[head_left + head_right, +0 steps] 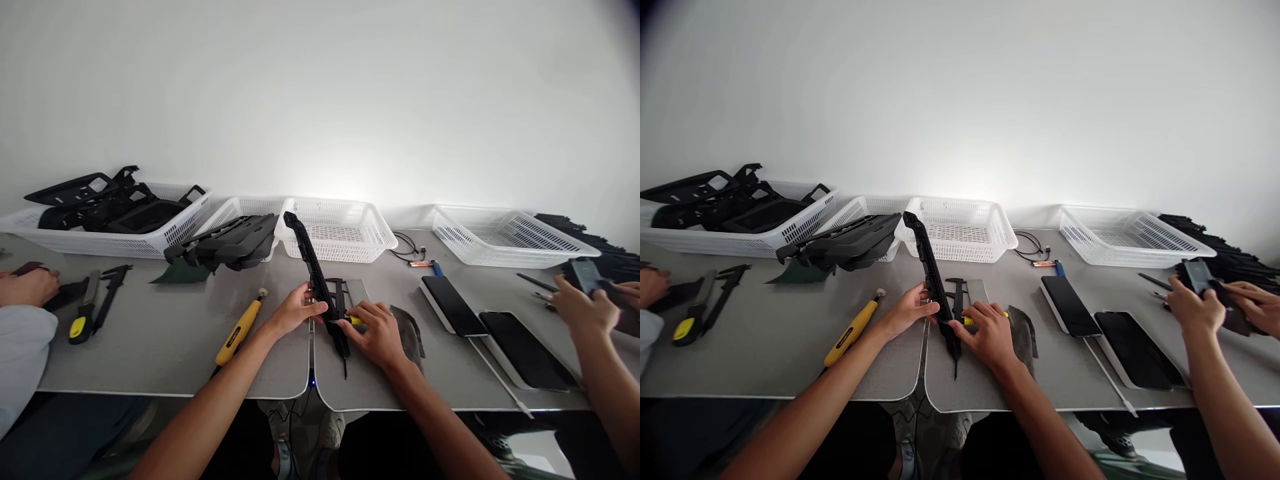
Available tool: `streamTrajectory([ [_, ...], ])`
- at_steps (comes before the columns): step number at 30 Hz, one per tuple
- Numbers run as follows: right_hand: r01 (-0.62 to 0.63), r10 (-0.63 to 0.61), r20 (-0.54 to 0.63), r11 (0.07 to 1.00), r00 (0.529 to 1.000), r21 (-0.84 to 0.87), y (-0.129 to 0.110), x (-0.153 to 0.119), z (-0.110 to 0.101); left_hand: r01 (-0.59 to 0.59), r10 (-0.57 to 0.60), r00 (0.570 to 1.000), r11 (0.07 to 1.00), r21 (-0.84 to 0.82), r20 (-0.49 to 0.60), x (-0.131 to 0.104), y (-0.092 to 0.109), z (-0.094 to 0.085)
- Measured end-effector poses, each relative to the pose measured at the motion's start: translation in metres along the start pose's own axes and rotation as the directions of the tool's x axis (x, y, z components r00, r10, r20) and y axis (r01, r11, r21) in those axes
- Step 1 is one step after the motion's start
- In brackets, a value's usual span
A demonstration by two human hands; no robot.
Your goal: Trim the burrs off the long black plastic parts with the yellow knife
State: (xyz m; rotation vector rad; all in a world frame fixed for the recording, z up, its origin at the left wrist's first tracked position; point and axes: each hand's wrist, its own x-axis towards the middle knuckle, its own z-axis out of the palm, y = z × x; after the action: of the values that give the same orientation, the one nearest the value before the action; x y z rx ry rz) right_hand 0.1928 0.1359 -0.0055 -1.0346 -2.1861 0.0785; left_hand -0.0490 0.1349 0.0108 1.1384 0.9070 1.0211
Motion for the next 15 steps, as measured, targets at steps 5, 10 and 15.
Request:
streamTrajectory([
  [5, 0.017, -0.017, 0.007, 1.000, 1.000, 0.015, 0.000, -0.001, 0.001, -0.062, 0.062, 0.995, 0.998, 0.003, -0.082, 0.002, 0.002, -0.005],
  [10, 0.065, -0.067, 0.040, 0.997, 0.997, 0.050, -0.003, 0.000, 0.000, -0.123, 0.119, 0.975, 0.992, -0.006, -0.189, 0.003, 0.006, -0.010],
  [15, 0.106, -0.119, 0.101, 0.986, 0.988, 0.127, -0.005, 0.000, -0.002, -0.173, 0.155, 0.951, 0.984, -0.045, -0.267, 0.003, 0.008, -0.014],
])
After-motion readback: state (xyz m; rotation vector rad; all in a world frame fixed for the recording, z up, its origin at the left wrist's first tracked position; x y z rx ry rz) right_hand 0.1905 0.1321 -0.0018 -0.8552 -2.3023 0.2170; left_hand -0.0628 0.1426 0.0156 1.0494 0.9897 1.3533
